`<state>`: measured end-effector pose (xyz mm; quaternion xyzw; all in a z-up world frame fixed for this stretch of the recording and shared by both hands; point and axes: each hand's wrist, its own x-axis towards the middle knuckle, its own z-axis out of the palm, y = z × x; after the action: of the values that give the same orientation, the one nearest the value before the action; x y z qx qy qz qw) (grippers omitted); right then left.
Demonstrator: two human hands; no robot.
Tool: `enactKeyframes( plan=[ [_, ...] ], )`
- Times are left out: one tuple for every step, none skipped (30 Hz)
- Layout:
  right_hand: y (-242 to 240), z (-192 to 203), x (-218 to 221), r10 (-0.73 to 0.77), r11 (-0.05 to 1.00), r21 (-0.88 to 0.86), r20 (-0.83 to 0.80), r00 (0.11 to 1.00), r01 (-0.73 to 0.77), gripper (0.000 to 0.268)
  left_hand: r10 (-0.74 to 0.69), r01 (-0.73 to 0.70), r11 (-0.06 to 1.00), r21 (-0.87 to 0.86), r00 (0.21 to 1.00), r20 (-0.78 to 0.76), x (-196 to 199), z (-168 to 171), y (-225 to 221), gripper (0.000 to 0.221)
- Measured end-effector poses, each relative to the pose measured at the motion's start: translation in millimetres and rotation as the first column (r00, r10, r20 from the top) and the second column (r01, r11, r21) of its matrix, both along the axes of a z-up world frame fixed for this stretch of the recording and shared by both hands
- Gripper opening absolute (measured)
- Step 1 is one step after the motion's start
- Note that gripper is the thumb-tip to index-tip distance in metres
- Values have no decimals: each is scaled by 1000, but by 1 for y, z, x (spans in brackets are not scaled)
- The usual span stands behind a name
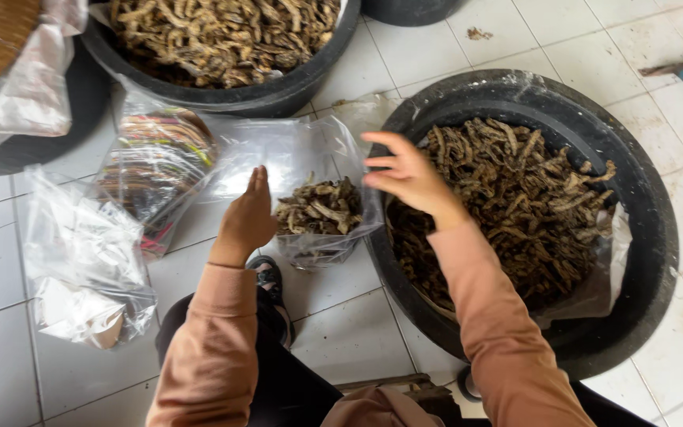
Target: The person scoops dried fish from a large black basin and places it into clear plastic bags. They repeat this process, filling multiple bags and setting them aside on the tiled floor.
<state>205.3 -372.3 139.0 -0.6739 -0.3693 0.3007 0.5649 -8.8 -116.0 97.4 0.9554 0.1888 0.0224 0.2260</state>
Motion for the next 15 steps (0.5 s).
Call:
enactKeyframes(
  plan=[
    [-31, -16, 14, -56, 989, 134, -63, 996, 64, 64, -35, 33, 999, 27, 997, 64, -1, 2, -3, 94],
    [-63, -36, 26, -198, 973, 109, -50, 979, 202, 59, 28, -27, 999, 20, 999, -30, -3, 4, -7, 95],
    [-95, -59, 36, -336, 938, 85, -32, 941, 337, 53, 89, -87, 996, 21, 988, -124, -6, 9, -9, 95],
    [-125, -85, 42, -498, 866, -55, -3, 867, 497, 56, 107, -104, 994, 29, 981, -160, -8, 14, -11, 96],
    [-154, -112, 46, -640, 748, -188, 49, 767, 636, 59, 125, -120, 992, 38, 973, -195, -9, 20, -13, 96],
    [-183, -142, 44, -706, 632, -349, 106, 700, 691, 66, 152, -138, 988, 75, 960, -235, -11, 27, -15, 95],
    [-215, -169, 40, -755, 488, -495, 174, 632, 719, 72, 180, -154, 981, 115, 945, -272, -12, 33, -18, 94],
    [-246, -193, 35, -791, 351, -598, 222, 569, 721, 77, 226, -179, 971, 156, 902, -369, -10, 40, -19, 92],
    [-273, -216, 33, -816, 204, -684, 277, 508, 700, 81, 273, -200, 959, 203, 846, -458, -7, 46, -20, 89],
    [-299, -234, 35, -806, 122, -678, 359, 472, 725, 81, 260, -172, 955, 240, 875, -409, -8, 50, -23, 87],
    [-323, -249, 38, -787, 41, -665, 438, 435, 745, 81, 243, -146, 950, 277, 901, -360, -7, 53, -23, 86],
    [-343, -262, 47, -772, -13, -625, 502, 390, 780, 82, 255, -158, 952, 264, 885, -390, -4, 54, -22, 86],
    [-361, -268, 56, -752, -66, -581, 563, 342, 811, 83, 266, -170, 953, 252, 868, -419, -2, 54, -21, 86],
    [-376, -271, 66, -768, -94, -571, 563, 306, 815, 82, 281, -186, 951, 246, 851, -444, 1, 54, -18, 87],
    [-391, -273, 76, -781, -122, -562, 563, 269, 818, 82, 283, -188, 951, 248, 851, -441, 3, 53, -16, 87]
  ],
)
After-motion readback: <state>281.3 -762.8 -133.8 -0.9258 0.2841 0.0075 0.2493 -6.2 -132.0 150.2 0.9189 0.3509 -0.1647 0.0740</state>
